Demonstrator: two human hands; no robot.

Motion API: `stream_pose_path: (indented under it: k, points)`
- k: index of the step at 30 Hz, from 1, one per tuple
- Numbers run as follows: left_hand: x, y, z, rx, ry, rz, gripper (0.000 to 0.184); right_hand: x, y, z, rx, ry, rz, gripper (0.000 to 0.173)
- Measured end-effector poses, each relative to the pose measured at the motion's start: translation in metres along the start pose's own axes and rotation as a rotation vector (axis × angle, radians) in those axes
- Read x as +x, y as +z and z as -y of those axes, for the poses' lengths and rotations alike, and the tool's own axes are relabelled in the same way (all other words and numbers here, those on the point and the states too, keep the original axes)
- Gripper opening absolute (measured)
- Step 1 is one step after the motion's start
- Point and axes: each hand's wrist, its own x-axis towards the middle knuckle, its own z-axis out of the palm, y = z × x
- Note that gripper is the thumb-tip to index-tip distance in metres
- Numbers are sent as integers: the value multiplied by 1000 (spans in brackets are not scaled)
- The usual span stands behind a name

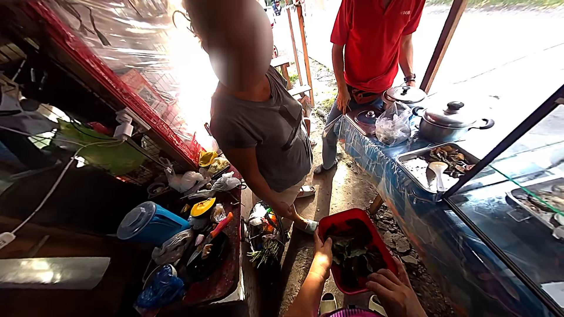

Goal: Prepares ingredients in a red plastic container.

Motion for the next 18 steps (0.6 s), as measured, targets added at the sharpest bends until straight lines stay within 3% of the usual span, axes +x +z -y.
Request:
stream_pose_path:
  k: [2, 7, 9, 12, 15, 18]
  points:
    - [2, -1, 3, 11, -1, -19, 59, 1, -4, 1, 96, 28, 17, 18]
    - [6, -4, 2, -46, 52, -43, 61, 12, -17, 5, 273, 296, -211, 51]
    - [4, -4, -1, -40, 61, -30, 61, 16, -17, 8, 395, 555, -275, 70]
    - [0, -1, -6, -20, 61, -3, 62, 26, -24, 11, 931, 1136, -162, 103]
    - [-2, 2, -7, 2, 47, 42, 63, 29, -27, 15, 1333, 1367, -50, 93]
    - [3, 1, -2, 157, 113, 37, 67, 24, -22, 20, 1352, 1373, -83, 77]
